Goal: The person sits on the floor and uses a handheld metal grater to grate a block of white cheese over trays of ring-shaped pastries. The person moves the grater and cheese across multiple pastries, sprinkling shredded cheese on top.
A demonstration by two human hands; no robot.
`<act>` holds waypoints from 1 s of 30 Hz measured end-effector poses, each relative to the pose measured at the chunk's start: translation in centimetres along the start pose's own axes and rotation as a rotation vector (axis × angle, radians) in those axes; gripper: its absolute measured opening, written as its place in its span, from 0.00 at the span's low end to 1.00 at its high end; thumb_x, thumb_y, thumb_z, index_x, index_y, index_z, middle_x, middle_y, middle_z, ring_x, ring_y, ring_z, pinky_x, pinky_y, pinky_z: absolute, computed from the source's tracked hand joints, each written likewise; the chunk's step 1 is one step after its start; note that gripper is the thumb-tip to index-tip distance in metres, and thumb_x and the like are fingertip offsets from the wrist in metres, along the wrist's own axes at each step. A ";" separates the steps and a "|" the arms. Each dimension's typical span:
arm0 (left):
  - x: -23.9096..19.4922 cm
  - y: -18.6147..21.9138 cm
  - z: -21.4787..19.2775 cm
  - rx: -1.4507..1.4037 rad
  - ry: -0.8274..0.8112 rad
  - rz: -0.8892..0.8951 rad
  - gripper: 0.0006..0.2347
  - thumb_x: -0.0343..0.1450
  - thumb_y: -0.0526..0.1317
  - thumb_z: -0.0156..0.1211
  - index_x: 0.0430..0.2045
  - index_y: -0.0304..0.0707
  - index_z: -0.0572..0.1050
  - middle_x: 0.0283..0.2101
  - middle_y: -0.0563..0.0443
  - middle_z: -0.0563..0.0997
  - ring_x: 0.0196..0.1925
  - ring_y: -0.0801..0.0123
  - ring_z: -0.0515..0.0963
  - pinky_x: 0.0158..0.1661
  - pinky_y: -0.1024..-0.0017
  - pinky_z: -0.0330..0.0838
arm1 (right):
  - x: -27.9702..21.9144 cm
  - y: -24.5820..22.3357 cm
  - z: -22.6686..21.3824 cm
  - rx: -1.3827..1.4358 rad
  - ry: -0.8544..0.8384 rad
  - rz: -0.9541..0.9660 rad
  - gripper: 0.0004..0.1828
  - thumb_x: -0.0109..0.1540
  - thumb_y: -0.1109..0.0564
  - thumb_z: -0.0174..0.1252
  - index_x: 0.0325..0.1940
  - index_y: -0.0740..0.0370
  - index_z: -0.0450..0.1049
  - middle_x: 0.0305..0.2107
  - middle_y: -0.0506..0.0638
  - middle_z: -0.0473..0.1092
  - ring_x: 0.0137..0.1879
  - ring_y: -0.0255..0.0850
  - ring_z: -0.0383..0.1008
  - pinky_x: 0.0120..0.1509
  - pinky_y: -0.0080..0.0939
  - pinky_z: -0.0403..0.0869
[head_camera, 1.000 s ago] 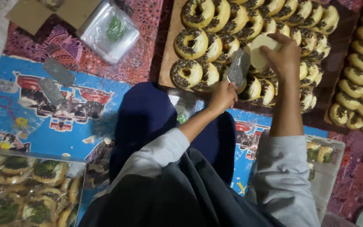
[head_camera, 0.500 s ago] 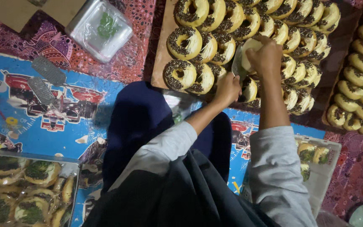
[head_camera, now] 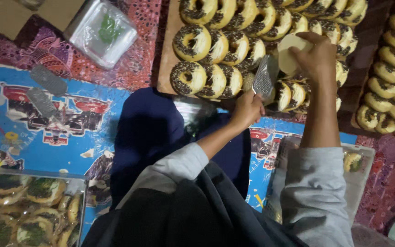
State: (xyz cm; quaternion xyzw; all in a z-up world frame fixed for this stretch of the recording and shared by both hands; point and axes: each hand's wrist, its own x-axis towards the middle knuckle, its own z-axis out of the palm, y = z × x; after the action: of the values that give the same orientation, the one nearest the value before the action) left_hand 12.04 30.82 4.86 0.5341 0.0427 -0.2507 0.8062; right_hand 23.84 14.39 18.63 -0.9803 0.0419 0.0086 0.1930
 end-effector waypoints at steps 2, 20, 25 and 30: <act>1.8 -0.4 1.5 -0.047 -0.022 0.026 0.05 0.73 0.31 0.46 0.37 0.29 0.69 0.19 0.46 0.77 0.13 0.69 0.74 0.14 0.68 0.67 | -1.1 -0.4 -0.5 0.007 -0.017 0.060 0.25 0.60 0.56 0.70 0.60 0.67 0.78 0.44 0.65 0.78 0.44 0.51 0.83 0.47 0.49 0.81; 1.9 -0.6 2.8 0.134 0.075 0.085 0.09 0.77 0.35 0.46 0.29 0.29 0.70 0.13 0.46 0.74 0.09 0.69 0.72 0.12 0.67 0.66 | 0.9 1.4 4.9 -0.098 -0.008 0.103 0.25 0.56 0.58 0.67 0.57 0.68 0.78 0.39 0.68 0.78 0.41 0.52 0.82 0.50 0.49 0.81; -3.1 0.2 2.2 0.071 0.026 0.009 0.08 0.78 0.36 0.45 0.33 0.29 0.70 0.15 0.48 0.74 0.11 0.70 0.71 0.14 0.68 0.65 | 1.0 3.4 2.3 -0.017 -0.034 0.084 0.25 0.57 0.57 0.69 0.58 0.66 0.79 0.43 0.67 0.77 0.45 0.53 0.81 0.50 0.51 0.79; -1.7 -0.7 3.8 0.029 0.011 0.006 0.07 0.77 0.34 0.45 0.36 0.29 0.71 0.18 0.49 0.75 0.12 0.70 0.73 0.13 0.69 0.67 | -1.8 5.1 -2.3 0.037 0.015 0.060 0.25 0.60 0.55 0.70 0.59 0.67 0.78 0.44 0.65 0.78 0.47 0.50 0.82 0.52 0.47 0.80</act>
State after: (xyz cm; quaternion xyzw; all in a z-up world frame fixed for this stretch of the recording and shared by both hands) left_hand 9.50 27.80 6.43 0.5472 0.0418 -0.2462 0.7988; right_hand 21.63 8.99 18.87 -0.9749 0.0728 0.0063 0.2105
